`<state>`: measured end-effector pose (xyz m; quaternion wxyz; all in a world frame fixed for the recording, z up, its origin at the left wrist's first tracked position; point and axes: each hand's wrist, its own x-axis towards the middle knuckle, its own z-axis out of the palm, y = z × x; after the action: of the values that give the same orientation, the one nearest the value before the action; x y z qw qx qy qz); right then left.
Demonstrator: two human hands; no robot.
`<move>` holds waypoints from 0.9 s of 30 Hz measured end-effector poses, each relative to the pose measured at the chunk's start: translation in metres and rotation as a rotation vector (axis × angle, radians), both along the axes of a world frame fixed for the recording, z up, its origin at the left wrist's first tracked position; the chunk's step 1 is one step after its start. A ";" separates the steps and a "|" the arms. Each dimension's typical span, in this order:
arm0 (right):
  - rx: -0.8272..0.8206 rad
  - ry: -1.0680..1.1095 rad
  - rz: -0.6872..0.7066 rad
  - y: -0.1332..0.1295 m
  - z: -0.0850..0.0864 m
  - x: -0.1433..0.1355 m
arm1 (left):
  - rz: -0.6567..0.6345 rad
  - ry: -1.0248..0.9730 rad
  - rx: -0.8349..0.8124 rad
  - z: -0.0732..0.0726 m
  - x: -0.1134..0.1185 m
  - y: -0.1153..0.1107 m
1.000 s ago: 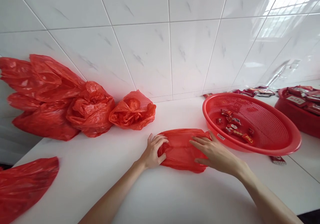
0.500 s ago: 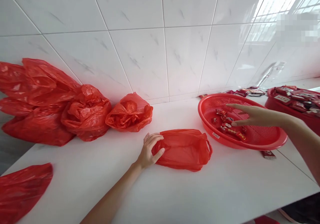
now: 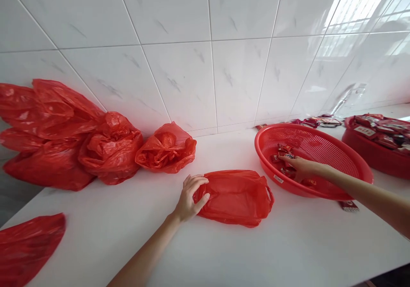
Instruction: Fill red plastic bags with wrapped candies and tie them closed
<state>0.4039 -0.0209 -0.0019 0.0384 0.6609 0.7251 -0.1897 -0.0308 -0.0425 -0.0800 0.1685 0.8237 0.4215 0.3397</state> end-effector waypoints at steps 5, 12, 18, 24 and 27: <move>-0.064 0.026 -0.046 0.003 0.007 -0.003 | 0.003 0.000 -0.020 0.001 0.000 0.000; -0.073 0.023 -0.026 0.005 0.018 -0.006 | 0.003 -0.017 -0.022 0.001 0.000 0.000; -0.185 0.199 -0.106 -0.005 0.037 0.003 | -0.005 -0.028 -0.023 0.001 0.000 0.001; -0.381 0.146 -0.160 -0.014 0.046 0.006 | -0.002 -0.025 -0.020 0.000 -0.001 0.001; -0.379 0.083 -0.177 -0.013 0.035 -0.002 | -0.004 -0.022 -0.015 0.000 -0.001 0.002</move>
<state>0.4016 -0.0340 0.0332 0.1153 0.6946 0.6164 -0.3526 -0.0316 -0.0410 -0.0799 0.1799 0.8195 0.4206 0.3452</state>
